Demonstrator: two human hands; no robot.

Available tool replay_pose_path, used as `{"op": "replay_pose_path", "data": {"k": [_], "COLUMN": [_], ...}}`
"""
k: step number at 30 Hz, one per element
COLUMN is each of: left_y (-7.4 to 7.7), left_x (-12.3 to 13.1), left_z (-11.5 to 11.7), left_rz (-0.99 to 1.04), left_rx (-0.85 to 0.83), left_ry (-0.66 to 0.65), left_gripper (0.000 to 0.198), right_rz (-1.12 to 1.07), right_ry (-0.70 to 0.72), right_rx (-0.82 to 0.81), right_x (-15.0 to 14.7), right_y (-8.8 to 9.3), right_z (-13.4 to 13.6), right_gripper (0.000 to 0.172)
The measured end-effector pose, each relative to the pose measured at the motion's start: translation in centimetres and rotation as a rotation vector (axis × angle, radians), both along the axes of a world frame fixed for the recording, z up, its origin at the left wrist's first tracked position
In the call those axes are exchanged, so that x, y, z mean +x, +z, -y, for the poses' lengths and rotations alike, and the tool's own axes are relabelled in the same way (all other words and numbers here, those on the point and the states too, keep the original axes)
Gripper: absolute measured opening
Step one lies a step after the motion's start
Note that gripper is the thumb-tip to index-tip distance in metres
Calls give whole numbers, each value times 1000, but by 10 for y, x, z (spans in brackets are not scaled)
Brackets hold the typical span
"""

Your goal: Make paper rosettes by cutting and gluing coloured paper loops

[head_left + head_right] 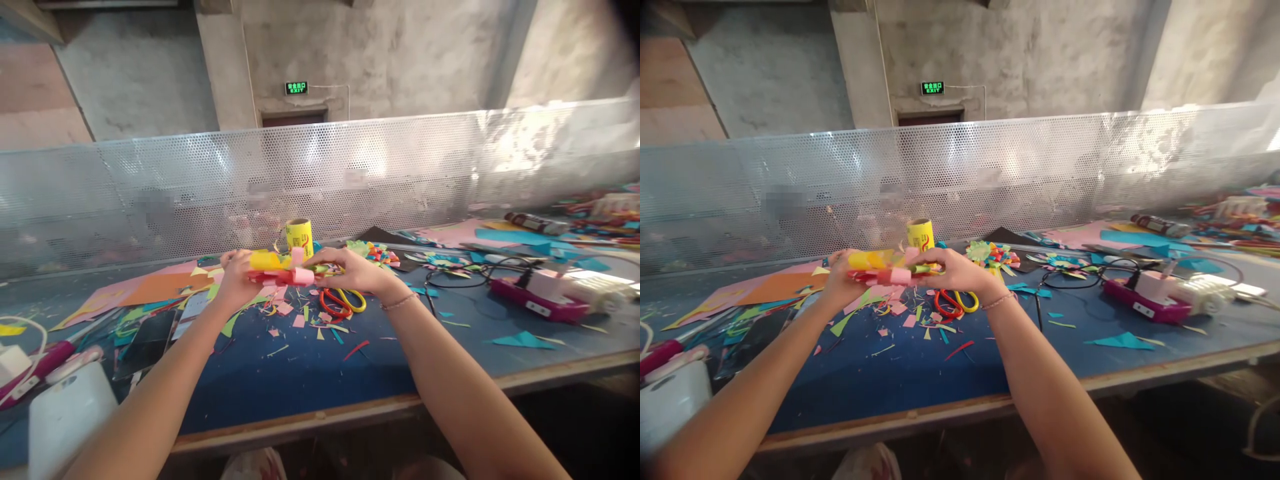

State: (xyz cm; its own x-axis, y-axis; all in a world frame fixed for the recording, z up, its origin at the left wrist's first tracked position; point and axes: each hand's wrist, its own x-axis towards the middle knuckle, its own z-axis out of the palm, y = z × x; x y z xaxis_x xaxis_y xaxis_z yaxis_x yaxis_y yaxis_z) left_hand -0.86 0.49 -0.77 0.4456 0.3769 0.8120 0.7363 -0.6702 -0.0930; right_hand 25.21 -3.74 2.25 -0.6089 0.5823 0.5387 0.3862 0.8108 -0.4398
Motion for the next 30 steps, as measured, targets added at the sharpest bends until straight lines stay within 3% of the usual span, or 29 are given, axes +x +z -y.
{"op": "replay_pose_path", "data": {"k": [4, 10, 15, 22, 30], "left_y": [-4, -12, -16, -20, -31], "left_x": [-10, -17, -21, -22, -19], "left_z": [6, 8, -1, -3, -4], "left_rz": [-71, -210, -229, -303, -342], "left_rx": [244, 356, 332, 178, 110], "left_ry": [-11, 75, 75, 75, 107], "left_gripper": [10, 16, 12, 10, 16], "right_rz": [78, 202, 258, 262, 345], "right_ry": [-4, -52, -34, -74, -91], "right_rx": [137, 297, 413, 476, 413], "right_x": [-7, -22, -28, -33, -35], "right_y": [-11, -35, -47, -59, -68], "right_z": [-11, -22, -28, -35, -38], "right_gripper": [33, 50, 50, 31, 30]}}
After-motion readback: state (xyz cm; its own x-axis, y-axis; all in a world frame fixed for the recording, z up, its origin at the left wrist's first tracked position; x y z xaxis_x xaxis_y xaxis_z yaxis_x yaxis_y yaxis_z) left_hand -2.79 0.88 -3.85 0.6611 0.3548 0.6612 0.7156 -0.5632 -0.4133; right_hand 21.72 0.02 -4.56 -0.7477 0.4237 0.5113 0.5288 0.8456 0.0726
